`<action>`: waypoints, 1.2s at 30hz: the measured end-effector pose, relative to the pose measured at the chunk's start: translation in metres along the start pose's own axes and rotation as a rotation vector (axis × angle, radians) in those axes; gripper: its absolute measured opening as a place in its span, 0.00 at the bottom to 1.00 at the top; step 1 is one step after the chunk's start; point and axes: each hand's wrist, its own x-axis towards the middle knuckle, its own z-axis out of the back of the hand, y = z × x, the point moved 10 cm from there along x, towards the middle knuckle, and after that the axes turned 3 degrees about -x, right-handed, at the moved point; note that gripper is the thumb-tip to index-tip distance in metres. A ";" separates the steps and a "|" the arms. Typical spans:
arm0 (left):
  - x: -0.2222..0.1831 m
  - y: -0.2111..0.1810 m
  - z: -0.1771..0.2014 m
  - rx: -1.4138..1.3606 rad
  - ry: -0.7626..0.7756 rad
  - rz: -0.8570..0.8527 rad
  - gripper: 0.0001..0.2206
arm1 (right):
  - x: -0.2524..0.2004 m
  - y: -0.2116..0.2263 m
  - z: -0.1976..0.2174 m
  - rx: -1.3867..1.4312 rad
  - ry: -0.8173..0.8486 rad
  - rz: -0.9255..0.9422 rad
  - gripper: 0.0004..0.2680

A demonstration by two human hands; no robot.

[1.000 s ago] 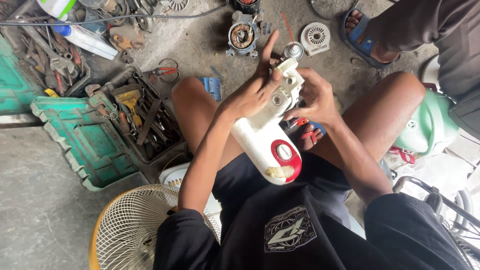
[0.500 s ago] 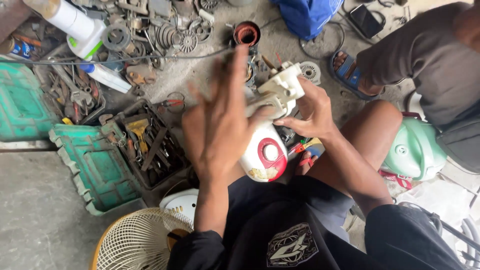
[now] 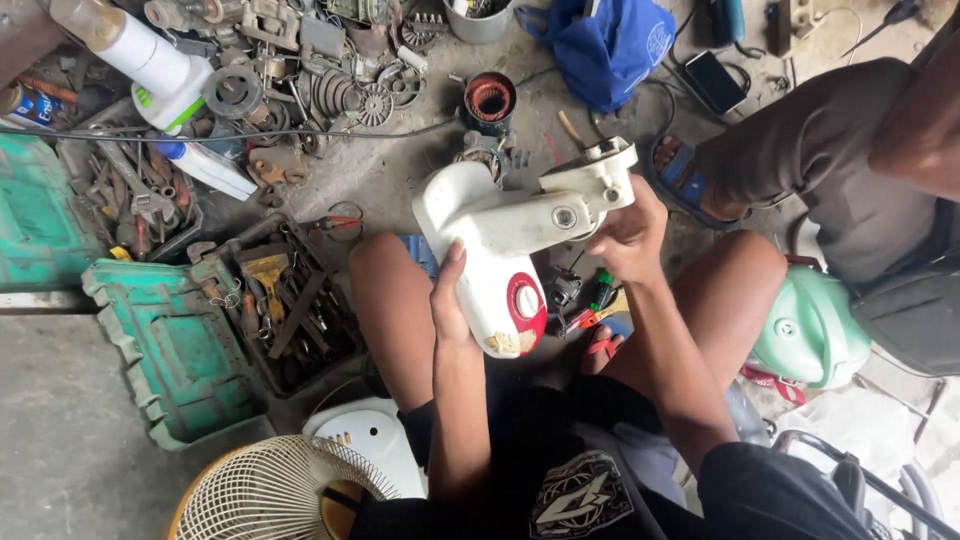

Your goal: The person is reassembling a fan motor, fitting the rotor into the stator housing and ensuring proper alignment of the components.

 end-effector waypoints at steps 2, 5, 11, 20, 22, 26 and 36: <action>-0.006 0.002 -0.001 0.018 0.007 0.005 0.26 | 0.012 -0.008 -0.008 0.148 0.036 -0.044 0.22; -0.021 -0.001 -0.014 0.050 0.021 0.013 0.24 | 0.014 -0.023 -0.011 0.269 0.027 -0.088 0.15; -0.047 -0.006 -0.026 0.096 0.052 -0.014 0.22 | 0.006 -0.028 -0.011 0.243 -0.034 -0.144 0.12; -0.055 0.005 -0.031 0.129 0.140 -0.014 0.17 | 0.003 -0.032 -0.011 0.251 -0.088 -0.264 0.10; -0.058 0.003 -0.035 0.127 0.173 -0.039 0.17 | 0.002 -0.034 -0.012 0.256 -0.099 -0.285 0.09; -0.056 0.013 -0.024 0.168 0.185 0.013 0.16 | -0.002 -0.033 -0.011 0.272 -0.125 -0.342 0.09; -0.058 0.005 -0.023 0.165 0.293 -0.115 0.19 | -0.018 -0.031 -0.003 0.317 -0.167 -0.494 0.07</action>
